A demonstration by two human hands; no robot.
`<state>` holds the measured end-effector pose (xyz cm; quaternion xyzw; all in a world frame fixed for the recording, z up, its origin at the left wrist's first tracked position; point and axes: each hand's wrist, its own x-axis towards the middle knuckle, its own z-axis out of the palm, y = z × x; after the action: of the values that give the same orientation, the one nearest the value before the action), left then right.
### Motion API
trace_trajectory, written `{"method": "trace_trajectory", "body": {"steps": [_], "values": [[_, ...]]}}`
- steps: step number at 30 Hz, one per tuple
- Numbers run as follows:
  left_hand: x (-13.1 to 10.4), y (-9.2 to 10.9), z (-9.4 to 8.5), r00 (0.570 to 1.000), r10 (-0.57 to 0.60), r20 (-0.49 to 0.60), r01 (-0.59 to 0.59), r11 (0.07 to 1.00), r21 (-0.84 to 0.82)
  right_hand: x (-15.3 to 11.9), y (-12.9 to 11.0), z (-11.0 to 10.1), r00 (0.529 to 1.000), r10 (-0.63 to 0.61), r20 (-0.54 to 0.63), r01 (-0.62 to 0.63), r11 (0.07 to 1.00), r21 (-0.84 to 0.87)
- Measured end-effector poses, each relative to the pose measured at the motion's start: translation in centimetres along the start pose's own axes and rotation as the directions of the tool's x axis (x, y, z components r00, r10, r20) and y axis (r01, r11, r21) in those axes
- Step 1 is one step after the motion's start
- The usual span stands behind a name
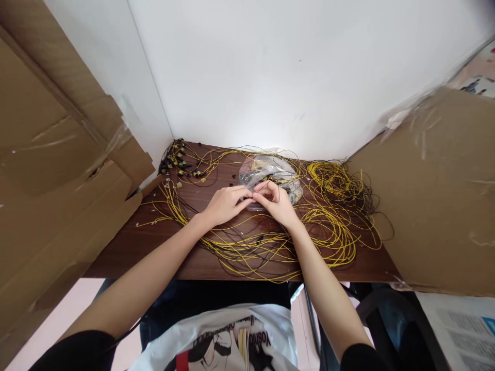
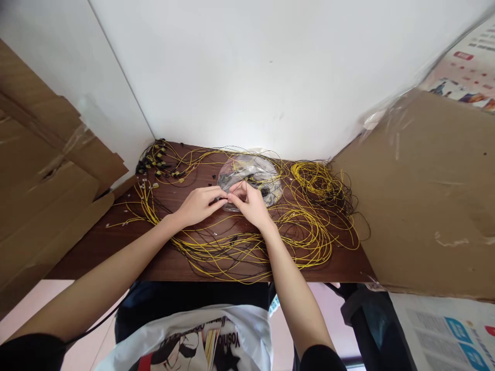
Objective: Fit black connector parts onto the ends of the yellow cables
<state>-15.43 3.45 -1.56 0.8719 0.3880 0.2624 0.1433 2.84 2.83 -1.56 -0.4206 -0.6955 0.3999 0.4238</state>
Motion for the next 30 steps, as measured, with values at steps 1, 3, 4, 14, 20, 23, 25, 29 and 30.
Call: {"method": "trace_trajectory", "body": {"steps": [1, 3, 4, 14, 20, 23, 25, 29, 30], "values": [[-0.02, -0.03, 0.02, 1.0, 0.001, -0.004, -0.001, 1.0, 0.003, -0.02, 0.0, -0.01, 1.0, 0.001, 0.003, -0.001, 1.0, -0.012], [-0.04, -0.09, 0.05, 1.0, 0.011, -0.008, -0.011, 1.0, 0.003, -0.04, 0.0, -0.02, 1.0, 0.002, 0.006, -0.001, 0.999, -0.042], [-0.04, -0.12, 0.05, 1.0, 0.017, -0.01, -0.017, 1.0, 0.002, -0.05, 0.0, -0.02, 1.0, 0.0, 0.007, 0.0, 0.998, -0.057], [0.08, 0.0, -0.12, 1.0, 0.007, -0.01, -0.007, 1.0, -0.013, -0.04, 0.07, -0.04, 1.0, 0.008, 0.018, -0.008, 1.0, -0.025], [0.06, 0.01, -0.08, 1.0, 0.003, -0.013, -0.003, 1.0, -0.019, -0.05, 0.03, -0.03, 1.0, 0.007, 0.017, -0.006, 1.0, -0.025], [0.03, 0.02, -0.07, 1.0, 0.004, -0.017, -0.004, 1.0, -0.022, -0.05, 0.01, -0.06, 1.0, -0.001, 0.022, 0.002, 0.999, -0.046], [0.01, 0.04, -0.08, 1.0, 0.003, -0.016, -0.004, 1.0, -0.02, -0.04, -0.01, -0.07, 1.0, -0.002, 0.022, 0.003, 0.999, -0.054], [-0.02, 0.09, -0.11, 1.0, 0.004, -0.014, -0.005, 1.0, -0.01, 0.0, -0.1, -0.05, 1.0, 0.011, 0.014, -0.011, 1.0, -0.025], [-0.03, 0.11, -0.11, 1.0, 0.005, -0.014, -0.005, 1.0, -0.007, 0.01, -0.14, -0.05, 1.0, 0.019, 0.012, -0.018, 1.0, -0.019]]}}
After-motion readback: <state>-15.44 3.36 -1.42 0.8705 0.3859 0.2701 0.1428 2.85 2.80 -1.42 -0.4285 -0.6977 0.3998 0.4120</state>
